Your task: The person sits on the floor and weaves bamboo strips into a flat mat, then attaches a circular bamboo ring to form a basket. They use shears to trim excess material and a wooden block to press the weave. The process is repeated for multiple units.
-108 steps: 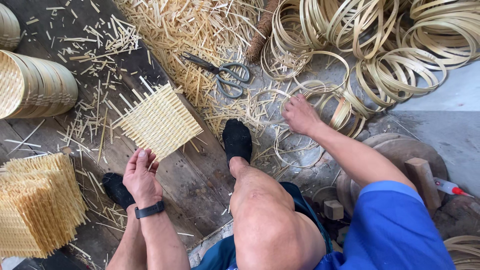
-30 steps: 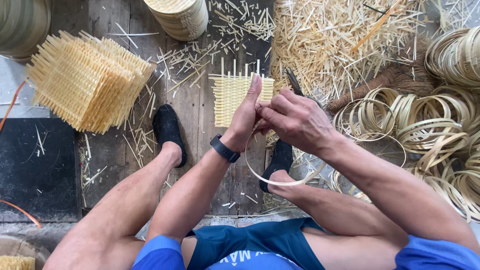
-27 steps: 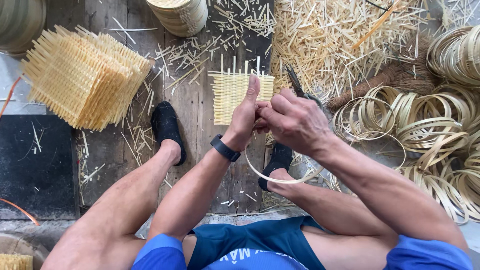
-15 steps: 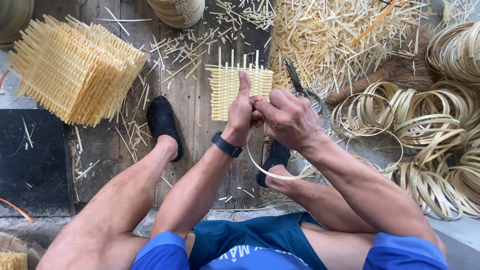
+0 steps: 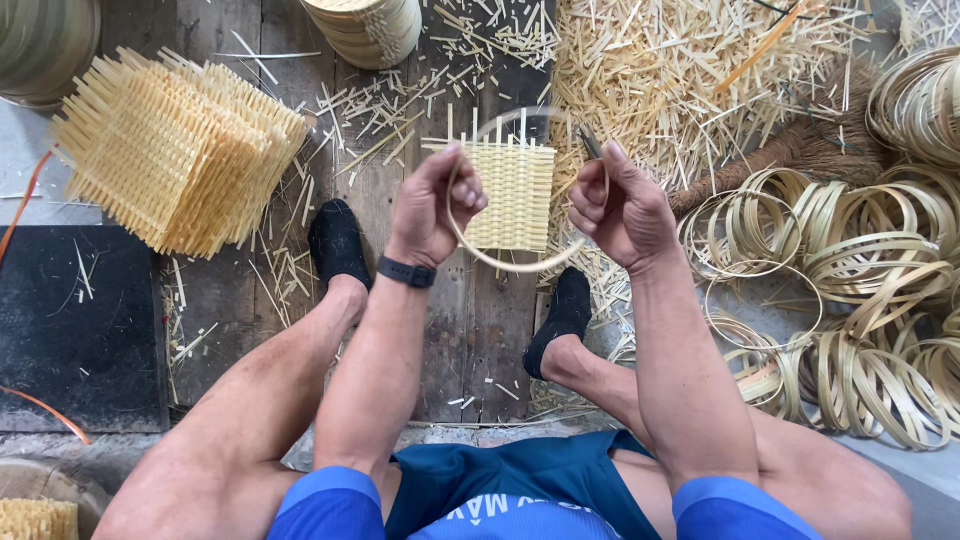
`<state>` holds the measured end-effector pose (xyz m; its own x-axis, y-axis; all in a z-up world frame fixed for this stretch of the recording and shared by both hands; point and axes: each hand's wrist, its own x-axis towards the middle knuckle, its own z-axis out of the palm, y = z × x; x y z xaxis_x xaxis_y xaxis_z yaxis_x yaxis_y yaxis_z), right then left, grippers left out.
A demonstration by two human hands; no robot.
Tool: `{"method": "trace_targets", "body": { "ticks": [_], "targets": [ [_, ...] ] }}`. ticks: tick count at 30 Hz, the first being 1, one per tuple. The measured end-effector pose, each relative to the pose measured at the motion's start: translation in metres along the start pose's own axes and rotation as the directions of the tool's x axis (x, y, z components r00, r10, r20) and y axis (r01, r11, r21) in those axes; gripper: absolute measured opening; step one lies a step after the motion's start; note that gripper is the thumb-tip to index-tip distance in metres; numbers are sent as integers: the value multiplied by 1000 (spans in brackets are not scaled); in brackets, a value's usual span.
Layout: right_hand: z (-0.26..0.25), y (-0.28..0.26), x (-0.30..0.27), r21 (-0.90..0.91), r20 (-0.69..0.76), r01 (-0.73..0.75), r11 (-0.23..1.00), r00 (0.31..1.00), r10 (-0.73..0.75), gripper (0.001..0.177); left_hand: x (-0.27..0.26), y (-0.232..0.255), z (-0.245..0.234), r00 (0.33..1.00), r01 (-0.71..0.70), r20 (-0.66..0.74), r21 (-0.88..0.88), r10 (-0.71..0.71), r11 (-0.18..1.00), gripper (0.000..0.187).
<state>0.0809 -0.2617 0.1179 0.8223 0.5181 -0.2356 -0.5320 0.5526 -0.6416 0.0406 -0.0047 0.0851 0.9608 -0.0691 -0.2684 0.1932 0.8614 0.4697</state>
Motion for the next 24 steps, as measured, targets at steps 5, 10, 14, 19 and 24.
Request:
{"method": "trace_targets", "body": {
  "ticks": [5, 10, 14, 19, 24],
  "targets": [
    [-10, 10, 8, -52, -73, -139, 989, 988, 135, 45, -1, 6, 5, 984, 172, -82, 262, -155, 950, 33],
    [-10, 21, 8, -170, -149, -154, 973, 980, 129, 53, 3, 2, -2, 973, 182, -184, 240, -140, 954, 39],
    [-12, 15, 14, -191, -123, -179, 965, 980, 158, 53, 2, 4, -8, 972, 205, -151, 168, -180, 964, 39],
    [-7, 27, 14, 52, -170, -46, 998, 984, 54, 53, 4, -10, -8, 977, 117, -183, 40, -108, 992, 41],
    [-9, 32, 19, -146, -429, 14, 989, 900, -76, 55, 10, -18, -21, 974, 133, -186, 9, -129, 991, 42]
  ]
}}
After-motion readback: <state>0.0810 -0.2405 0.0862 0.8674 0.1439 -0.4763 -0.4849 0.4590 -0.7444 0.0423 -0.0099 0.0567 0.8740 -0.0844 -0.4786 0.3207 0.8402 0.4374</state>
